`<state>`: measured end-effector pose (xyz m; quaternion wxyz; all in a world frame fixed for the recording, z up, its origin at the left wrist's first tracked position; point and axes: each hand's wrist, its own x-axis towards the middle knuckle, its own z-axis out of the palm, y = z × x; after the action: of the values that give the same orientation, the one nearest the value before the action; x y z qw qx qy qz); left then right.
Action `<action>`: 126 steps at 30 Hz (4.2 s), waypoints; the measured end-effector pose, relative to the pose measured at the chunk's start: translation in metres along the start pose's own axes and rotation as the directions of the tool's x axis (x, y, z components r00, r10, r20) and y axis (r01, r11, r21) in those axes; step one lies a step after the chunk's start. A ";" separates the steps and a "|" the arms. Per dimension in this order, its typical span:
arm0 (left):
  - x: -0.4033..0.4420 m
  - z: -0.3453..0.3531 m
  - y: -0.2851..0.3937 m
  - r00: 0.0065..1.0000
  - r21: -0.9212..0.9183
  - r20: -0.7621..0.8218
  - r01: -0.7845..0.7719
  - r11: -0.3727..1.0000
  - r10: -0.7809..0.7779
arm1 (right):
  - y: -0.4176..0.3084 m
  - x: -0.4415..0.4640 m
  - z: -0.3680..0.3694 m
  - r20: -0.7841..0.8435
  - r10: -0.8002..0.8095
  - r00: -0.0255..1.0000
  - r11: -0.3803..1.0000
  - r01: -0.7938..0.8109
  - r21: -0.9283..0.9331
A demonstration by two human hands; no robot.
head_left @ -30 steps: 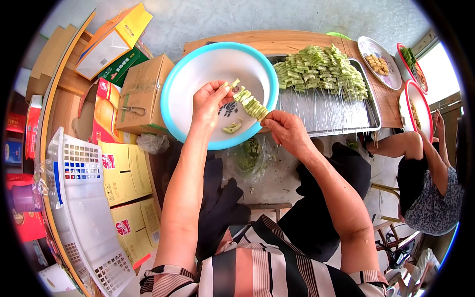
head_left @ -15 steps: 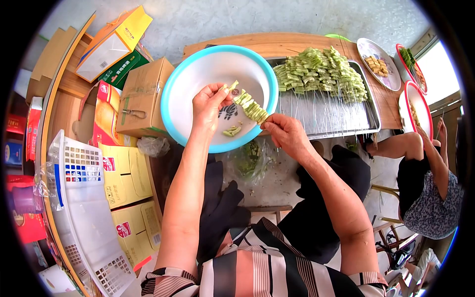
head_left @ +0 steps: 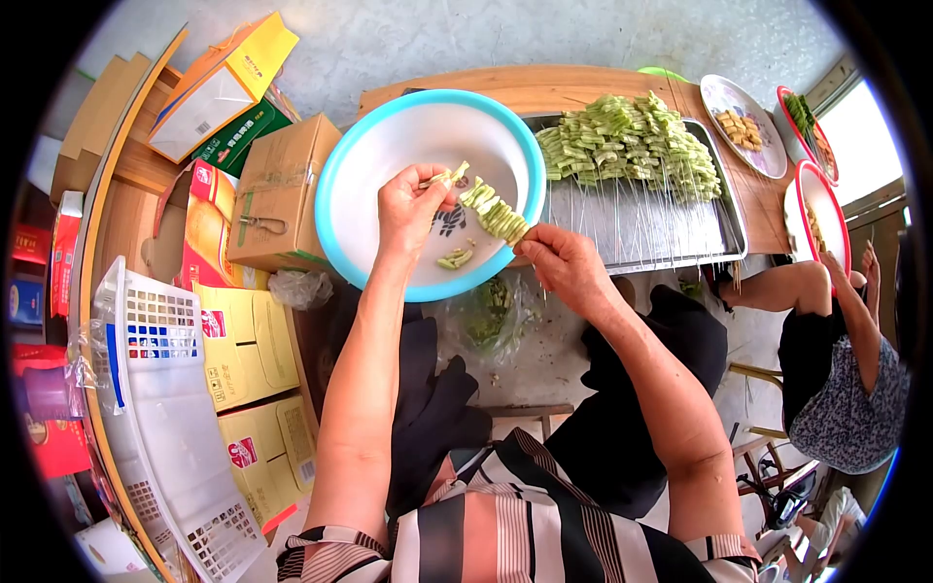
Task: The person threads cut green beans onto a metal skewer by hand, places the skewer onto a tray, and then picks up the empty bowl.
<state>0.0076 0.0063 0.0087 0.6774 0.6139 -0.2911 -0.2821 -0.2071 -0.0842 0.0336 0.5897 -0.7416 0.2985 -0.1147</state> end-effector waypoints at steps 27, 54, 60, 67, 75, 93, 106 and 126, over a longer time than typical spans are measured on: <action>0.002 -0.009 -0.007 0.969 -0.303 0.129 0.243 0.922 -0.213 | 0.005 0.004 -0.005 0.010 -0.011 1.000 0.997 0.010 0.073; 0.001 -0.001 0.004 0.949 -0.233 0.161 0.303 0.924 -0.271 | 0.000 0.001 -0.001 0.035 -0.020 0.999 1.000 0.020 -0.011; 0.002 -0.002 0.003 0.951 -0.233 0.161 0.296 0.926 -0.263 | 0.000 0.001 0.001 0.029 -0.028 0.999 1.000 0.028 0.001; 0.000 -0.001 0.005 0.953 -0.257 0.150 0.294 0.921 -0.262 | 0.001 0.001 0.001 0.022 -0.029 0.999 0.999 0.029 0.022; 0.000 -0.001 0.004 0.955 -0.247 0.149 0.285 0.926 -0.254 | 0.002 0.002 0.001 0.028 -0.040 0.999 0.999 0.040 0.013; 0.001 -0.001 0.002 0.958 -0.235 0.144 0.278 0.931 -0.249 | 0.000 0.000 0.002 0.002 -0.061 0.998 0.996 0.061 -0.066; 0.002 -0.005 0.004 0.938 -0.253 0.183 0.336 0.907 -0.296 | -0.003 -0.002 0.005 -0.045 -0.097 0.994 0.987 0.090 -0.131; 0.001 -0.012 0.008 0.893 -0.154 0.246 0.419 0.895 -0.376 | 0.002 -0.003 0.006 -0.057 -0.132 0.990 0.976 0.119 -0.182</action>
<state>0.0172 0.0140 0.0163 0.6295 0.5548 -0.1982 -0.5065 -0.2069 -0.0782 0.0305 0.5021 -0.8043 0.2802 -0.1500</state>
